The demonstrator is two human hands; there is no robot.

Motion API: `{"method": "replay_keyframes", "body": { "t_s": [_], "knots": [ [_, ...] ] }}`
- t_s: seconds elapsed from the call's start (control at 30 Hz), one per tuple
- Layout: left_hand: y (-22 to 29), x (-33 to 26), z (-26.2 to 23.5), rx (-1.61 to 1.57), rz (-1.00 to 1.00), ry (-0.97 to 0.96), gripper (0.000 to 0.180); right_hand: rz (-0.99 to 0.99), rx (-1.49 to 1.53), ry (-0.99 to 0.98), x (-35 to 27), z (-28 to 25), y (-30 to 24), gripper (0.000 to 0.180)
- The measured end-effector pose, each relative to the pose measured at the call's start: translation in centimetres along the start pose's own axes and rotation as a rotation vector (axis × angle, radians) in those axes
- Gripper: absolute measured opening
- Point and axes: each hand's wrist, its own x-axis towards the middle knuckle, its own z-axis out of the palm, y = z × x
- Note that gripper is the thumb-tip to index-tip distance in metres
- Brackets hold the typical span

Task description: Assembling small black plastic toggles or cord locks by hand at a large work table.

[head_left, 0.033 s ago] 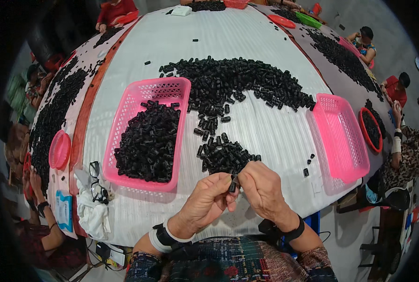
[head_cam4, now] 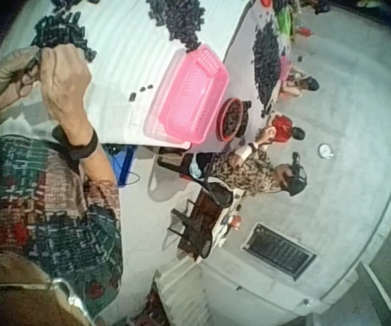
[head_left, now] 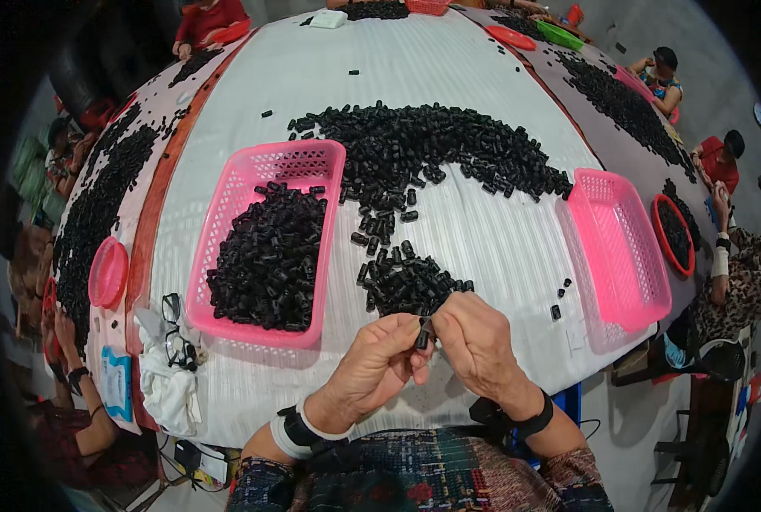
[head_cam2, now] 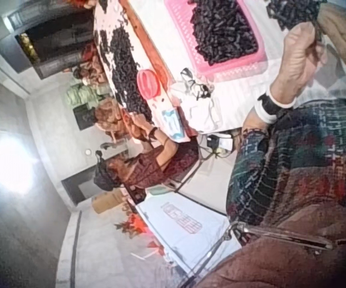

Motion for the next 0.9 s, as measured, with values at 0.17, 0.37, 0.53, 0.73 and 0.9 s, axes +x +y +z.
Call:
{"method": "replay_keyframes", "body": {
  "t_s": [0.17,0.37,0.53,0.73,0.9],
  "knots": [
    [0.1,0.1,0.0,-0.021,-0.007,-0.001,0.016,-0.008,-0.054,-0.001,-0.1,0.2,0.3,0.017],
    [0.2,0.3,-0.3,-0.005,-0.002,0.024,0.016,-0.028,-0.11,-0.008,0.1,0.1,0.2,0.014],
    [0.0,0.6,-0.6,-0.002,-0.012,0.131,0.015,-0.022,-0.178,-0.097,-0.3,0.2,0.8,0.014],
    [0.1,0.6,-0.6,0.02,0.016,0.07,0.016,0.025,-0.054,-0.004,0.2,-0.3,0.7,0.014],
    [0.2,0.4,-0.4,0.033,0.01,0.089,0.016,-0.001,-0.123,-0.047,0.2,-0.1,0.4,0.014]
  ]
}}
